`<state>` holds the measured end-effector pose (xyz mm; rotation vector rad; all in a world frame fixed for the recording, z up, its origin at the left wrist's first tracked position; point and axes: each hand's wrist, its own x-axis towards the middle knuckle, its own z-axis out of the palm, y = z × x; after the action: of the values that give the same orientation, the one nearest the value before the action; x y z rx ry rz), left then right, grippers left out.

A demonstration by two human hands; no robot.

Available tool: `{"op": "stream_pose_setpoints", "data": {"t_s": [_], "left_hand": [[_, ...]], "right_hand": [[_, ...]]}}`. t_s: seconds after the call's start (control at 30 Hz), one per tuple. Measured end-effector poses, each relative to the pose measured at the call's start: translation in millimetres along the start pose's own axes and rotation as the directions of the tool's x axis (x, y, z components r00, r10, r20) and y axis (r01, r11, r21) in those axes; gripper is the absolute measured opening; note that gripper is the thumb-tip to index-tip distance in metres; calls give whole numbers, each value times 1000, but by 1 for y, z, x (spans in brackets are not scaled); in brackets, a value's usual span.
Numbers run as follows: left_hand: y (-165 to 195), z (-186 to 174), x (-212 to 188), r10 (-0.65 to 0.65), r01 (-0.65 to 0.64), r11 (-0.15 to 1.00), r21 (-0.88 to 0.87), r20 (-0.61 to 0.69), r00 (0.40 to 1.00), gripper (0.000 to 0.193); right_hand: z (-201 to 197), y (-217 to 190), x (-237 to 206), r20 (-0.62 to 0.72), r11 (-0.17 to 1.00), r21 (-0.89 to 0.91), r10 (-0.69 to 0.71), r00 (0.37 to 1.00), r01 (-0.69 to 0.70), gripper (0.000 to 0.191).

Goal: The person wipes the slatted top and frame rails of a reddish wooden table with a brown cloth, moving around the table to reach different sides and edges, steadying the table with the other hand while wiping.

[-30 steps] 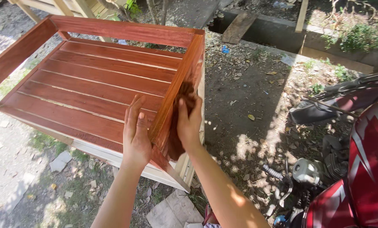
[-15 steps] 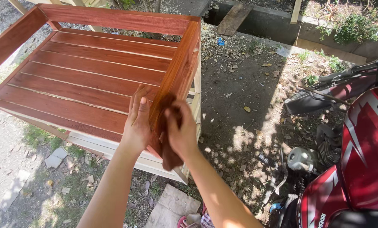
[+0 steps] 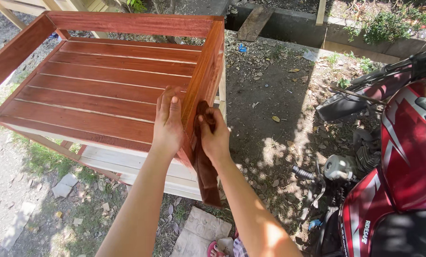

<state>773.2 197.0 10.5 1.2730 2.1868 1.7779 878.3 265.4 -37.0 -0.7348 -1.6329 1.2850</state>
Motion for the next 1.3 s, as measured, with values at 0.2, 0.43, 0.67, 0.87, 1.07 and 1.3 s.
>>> {"op": "stream_pose_setpoints", "data": {"t_s": [0.2, 0.43, 0.67, 0.87, 1.07, 1.3], "left_hand": [[-2, 0, -2, 81, -81, 997, 6, 15, 997, 43], [9, 0, 5, -51, 47, 997, 67, 55, 997, 48], [26, -5, 8, -225, 191, 937, 292, 87, 970, 52], [23, -6, 5, -108, 98, 980, 176, 50, 993, 49], [29, -16, 25, -312, 271, 901, 340, 72, 947, 50], [17, 3, 43, -403, 376, 781, 498, -57, 913, 47]], "right_hand": [[-13, 22, -49, 219, 997, 46, 54, 974, -66, 18], [-6, 39, 3, 275, 989, 95, 82, 958, -112, 14], [14, 47, 108, 29, 998, -22, 58, 998, -58, 16], [-9, 3, 3, 203, 997, 73, -47, 978, 32, 20], [-7, 21, 42, 263, 975, 87, -219, 940, 203, 20], [32, 77, 216, 14, 998, -30, -55, 998, 55, 28]]}}
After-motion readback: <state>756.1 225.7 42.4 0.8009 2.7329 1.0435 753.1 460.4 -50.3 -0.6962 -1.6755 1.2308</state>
